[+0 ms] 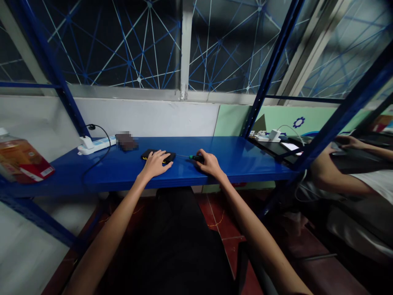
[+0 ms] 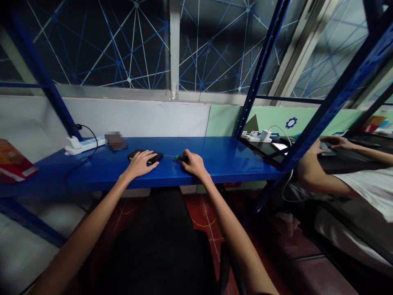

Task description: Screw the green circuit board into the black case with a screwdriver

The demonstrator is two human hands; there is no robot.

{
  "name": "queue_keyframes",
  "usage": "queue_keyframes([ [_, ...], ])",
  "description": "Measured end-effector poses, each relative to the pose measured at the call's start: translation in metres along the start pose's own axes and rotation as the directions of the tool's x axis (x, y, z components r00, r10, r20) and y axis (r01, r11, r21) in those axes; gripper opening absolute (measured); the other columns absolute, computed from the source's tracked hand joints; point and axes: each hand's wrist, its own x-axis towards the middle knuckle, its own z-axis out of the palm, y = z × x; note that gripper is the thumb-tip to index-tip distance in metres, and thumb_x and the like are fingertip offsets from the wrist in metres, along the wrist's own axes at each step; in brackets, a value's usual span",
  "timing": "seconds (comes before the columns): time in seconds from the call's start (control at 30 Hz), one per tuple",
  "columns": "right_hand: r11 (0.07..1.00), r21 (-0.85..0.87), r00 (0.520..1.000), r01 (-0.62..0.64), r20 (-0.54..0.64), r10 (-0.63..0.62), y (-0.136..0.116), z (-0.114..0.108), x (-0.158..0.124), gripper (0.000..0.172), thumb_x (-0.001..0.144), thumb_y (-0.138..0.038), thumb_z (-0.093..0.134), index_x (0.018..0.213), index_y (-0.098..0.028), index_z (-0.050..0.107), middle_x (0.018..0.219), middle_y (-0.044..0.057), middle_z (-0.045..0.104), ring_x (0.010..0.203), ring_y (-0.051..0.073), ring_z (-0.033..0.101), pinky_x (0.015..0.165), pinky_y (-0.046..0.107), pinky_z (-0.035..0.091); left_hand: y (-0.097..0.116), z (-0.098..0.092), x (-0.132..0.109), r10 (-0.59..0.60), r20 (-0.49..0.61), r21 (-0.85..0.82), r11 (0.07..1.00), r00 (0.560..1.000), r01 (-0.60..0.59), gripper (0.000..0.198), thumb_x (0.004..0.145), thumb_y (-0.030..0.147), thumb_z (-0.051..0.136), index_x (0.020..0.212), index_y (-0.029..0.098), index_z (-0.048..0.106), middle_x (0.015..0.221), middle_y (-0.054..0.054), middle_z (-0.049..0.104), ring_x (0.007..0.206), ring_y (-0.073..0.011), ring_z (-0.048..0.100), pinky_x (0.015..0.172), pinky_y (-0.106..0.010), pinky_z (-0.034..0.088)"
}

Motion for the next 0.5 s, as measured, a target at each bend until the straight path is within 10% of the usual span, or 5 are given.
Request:
queue_keyframes([
  [0.27, 0.998, -0.006, 0.998, -0.055, -0.012, 0.055, -0.0049, 0.0000, 0.0001, 0.039, 0.095, -0.056, 0.045, 0.107, -0.023, 0.061, 0.069, 0.002, 0.067, 0.066, 0.020, 0.062, 0.060, 0.027, 0.030, 0.0004, -0.0008, -0.0006, 0.004, -0.004, 0.011, 1.000, 1.000, -0.004, 0.053, 0.092, 0.054, 0.050, 0.133, 0.021, 0.063, 0.142, -0.012, 0.057, 0.136, -0.0343, 0.047, 0.112, -0.055, 0.034],
  [0.5, 0.999, -0.044, 1.000, -0.025, -0.007, 0.024, -0.0001, 0.0006, -0.0002, 0.033, 0.090, -0.049, 0.056, 0.095, -0.021, 0.070, 0.094, 0.007, 0.071, 0.083, 0.021, 0.064, 0.065, 0.028, 0.036, 0.0000, -0.0008, -0.0007, 0.005, -0.023, -0.016, 1.000, 1.000, -0.006, 0.053, 0.091, 0.053, 0.052, 0.131, 0.021, 0.065, 0.141, -0.012, 0.058, 0.135, -0.0346, 0.049, 0.112, -0.056, 0.035],
])
